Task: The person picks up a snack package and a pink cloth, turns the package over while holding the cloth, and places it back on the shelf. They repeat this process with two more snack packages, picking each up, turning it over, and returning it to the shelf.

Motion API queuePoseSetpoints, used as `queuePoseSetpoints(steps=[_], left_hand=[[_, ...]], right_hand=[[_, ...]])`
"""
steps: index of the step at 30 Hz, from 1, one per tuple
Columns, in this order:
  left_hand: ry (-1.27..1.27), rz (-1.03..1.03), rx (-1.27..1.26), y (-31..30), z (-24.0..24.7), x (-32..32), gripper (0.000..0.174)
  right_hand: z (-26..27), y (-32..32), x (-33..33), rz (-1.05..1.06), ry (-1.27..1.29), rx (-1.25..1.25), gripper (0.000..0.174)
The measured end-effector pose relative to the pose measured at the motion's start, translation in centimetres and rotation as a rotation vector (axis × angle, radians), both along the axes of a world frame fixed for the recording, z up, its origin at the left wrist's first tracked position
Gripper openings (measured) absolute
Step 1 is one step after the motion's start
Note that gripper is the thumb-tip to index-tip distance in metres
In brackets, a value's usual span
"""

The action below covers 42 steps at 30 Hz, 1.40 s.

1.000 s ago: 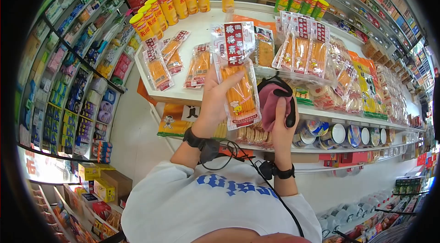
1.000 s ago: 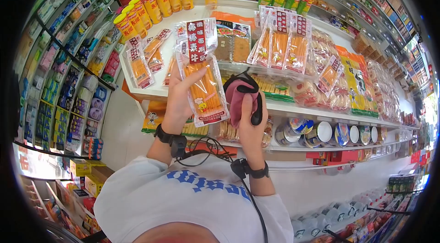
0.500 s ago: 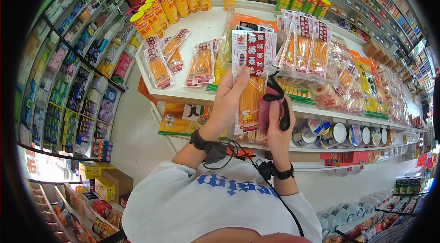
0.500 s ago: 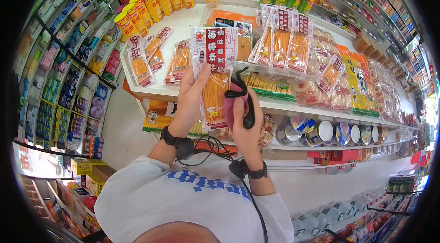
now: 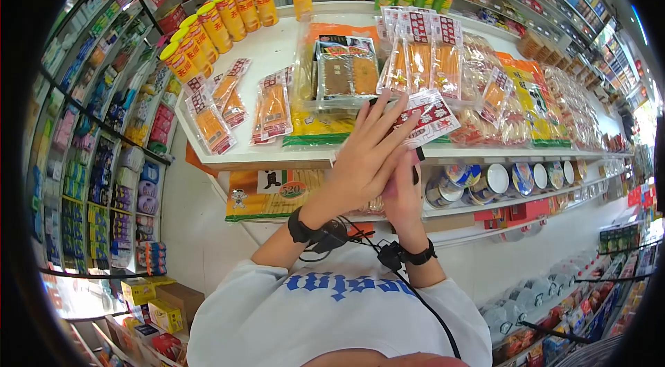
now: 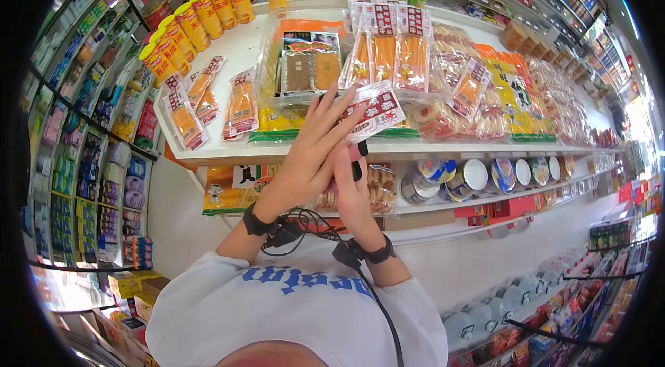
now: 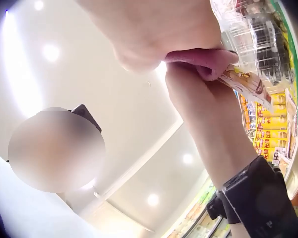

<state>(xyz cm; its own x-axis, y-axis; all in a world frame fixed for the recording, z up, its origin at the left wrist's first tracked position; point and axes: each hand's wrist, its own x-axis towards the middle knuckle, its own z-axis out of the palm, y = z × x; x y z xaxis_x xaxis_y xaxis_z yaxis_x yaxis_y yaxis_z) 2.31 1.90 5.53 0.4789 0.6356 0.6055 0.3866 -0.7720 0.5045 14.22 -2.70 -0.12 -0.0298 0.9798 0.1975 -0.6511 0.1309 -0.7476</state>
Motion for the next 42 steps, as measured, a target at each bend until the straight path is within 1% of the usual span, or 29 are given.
queuePoseSetpoints(steps=[1,2,3,6,10,14,18,20,21,23,24,27,30,31,34,35,38,39,41,42], left_hand=[[0.020,0.038,0.025,-0.1,-0.1,0.3,0.052],[0.049,0.067,0.050,-0.3,0.1,0.4,0.051],[0.075,0.093,0.077,-0.4,0.5,0.5,0.050],[0.108,0.142,0.145,-0.8,0.6,0.9,0.049],[0.141,0.189,0.181,-1.3,0.8,1.0,0.049],[0.153,0.220,0.213,-1.6,0.8,1.2,0.052],[0.154,0.228,0.219,-1.5,0.5,1.0,0.055],[0.156,0.183,0.187,-1.6,0.6,0.8,0.054],[0.156,0.161,0.172,-1.6,0.6,0.7,0.054],[0.074,0.058,0.151,-1.6,0.5,0.8,0.047],[0.033,0.009,0.142,-1.6,0.4,0.9,0.043],[-0.663,-0.093,-0.392,-3.0,0.0,1.4,0.039],[-1.082,0.001,-0.673,-1.7,0.5,0.3,0.042],[-1.340,-0.026,-0.681,-1.1,1.7,0.7,0.042],[-1.407,-0.203,-0.819,0.3,1.7,-1.6,0.043],[-1.367,-0.237,-0.871,0.5,1.4,-2.5,0.042],[-1.353,-0.171,-0.801,1.3,0.9,-3.2,0.043],[-1.288,-0.119,-0.713,1.6,0.8,-3.2,0.044],[-1.151,-0.016,-0.542,1.8,0.4,-2.9,0.045],[-1.061,0.013,-0.497,1.6,0.1,-2.8,0.047]], right_hand=[[0.3,0.2,-0.1,-0.063,-0.042,-0.088,0.046],[0.6,0.4,-0.1,-0.125,-0.082,-0.175,0.044],[0.8,0.8,0.6,-0.020,0.046,-0.031,0.038],[2.2,0.6,1.1,-0.070,0.136,0.047,0.039],[2.6,0.8,1.3,-0.099,0.185,0.079,0.040],[2.5,0.8,1.5,-0.169,0.202,0.058,0.044],[2.4,0.8,2.3,-0.138,0.222,0.084,0.049],[3.1,0.5,2.3,-0.137,0.278,0.128,0.051],[2.8,0.4,2.3,-0.131,0.251,0.160,0.053],[1.8,0.0,2.5,-0.115,0.198,0.225,0.057],[2.0,0.1,2.3,-0.167,0.018,0.275,0.057],[3.7,0.6,0.7,-0.299,-0.518,0.429,0.060],[5.0,0.4,-1.3,-0.430,-1.055,0.571,0.070],[5.2,0.3,-1.8,-0.520,-1.079,0.569,0.066],[4.3,0.8,-1.5,-0.202,-0.680,0.282,0.058],[4.6,0.6,-1.4,-0.133,-0.541,0.128,0.051],[3.4,1.2,-0.1,0.096,-0.521,0.107,0.049],[2.8,1.6,-0.2,-0.016,-0.581,0.164,0.046],[2.4,2.1,0.2,-0.199,-0.589,0.118,0.043],[2.3,2.5,0.3,-0.291,-0.591,0.094,0.042]])
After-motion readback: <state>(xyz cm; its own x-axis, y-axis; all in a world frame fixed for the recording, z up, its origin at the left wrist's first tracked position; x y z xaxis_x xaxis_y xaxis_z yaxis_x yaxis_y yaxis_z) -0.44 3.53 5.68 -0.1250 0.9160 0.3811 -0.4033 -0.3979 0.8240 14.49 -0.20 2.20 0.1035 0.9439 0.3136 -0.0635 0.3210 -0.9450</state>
